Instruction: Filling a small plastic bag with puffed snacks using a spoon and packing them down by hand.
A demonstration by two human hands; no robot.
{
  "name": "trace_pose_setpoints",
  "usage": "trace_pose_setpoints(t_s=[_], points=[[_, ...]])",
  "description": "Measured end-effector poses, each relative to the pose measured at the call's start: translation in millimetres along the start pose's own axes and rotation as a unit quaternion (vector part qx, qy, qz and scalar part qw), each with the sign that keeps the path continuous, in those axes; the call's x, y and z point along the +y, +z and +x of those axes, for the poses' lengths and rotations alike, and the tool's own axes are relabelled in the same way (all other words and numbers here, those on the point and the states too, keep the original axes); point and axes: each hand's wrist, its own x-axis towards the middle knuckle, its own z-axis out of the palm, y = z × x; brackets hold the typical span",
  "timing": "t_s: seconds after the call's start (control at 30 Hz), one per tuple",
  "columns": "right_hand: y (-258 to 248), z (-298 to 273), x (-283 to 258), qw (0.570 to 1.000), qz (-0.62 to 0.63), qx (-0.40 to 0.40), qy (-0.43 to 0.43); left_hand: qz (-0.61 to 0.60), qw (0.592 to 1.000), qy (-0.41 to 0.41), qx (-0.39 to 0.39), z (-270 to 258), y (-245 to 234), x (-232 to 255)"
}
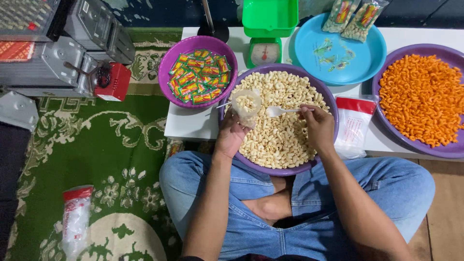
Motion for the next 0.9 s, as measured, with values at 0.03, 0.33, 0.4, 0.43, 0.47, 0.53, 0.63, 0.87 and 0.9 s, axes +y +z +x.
trace_pose_setpoints(t_s=[0.03, 0.33, 0.4, 0.43, 0.47, 0.53, 0.63, 0.87, 0.9], points=[[0, -1, -2, 1.0, 0.0, 0.0, 0.0, 0.0, 1.0, 0.0, 0.0, 0, -2, -1], [-2, 4, 12, 0.999, 0.038, 0.007, 0.008, -0.005, 1.0, 0.01, -0.018, 0, -4, -1], [-2, 2, 5, 0.997, 0.066, 0.001, 0.028, -0.013, 1.0, 0.005, -0.017, -1, -4, 0], [-2, 1, 6, 0.997, 0.066, 0.0, 0.029, -0.013, 1.0, 0.005, -0.016, -3, -2, 1], [-1, 1, 6, 0.997, 0.071, 0.003, 0.03, -0.007, 1.0, 0.005, -0.015, -3, 1, 2], [-1, 2, 7, 0.997, 0.077, 0.006, 0.03, -0.002, 1.0, 0.006, -0.015, -3, 2, 3], [-2, 2, 10, 0.997, 0.075, 0.008, 0.026, 0.0, 1.0, 0.0, -0.007, -2, -3, 0], [-3, 3, 11, 0.999, 0.047, 0.002, 0.01, -0.009, 1.0, 0.007, -0.023, 0, -7, -1], [-2, 3, 10, 0.999, 0.052, 0.003, 0.011, -0.007, 1.0, 0.007, -0.022, 0, -8, -2]])
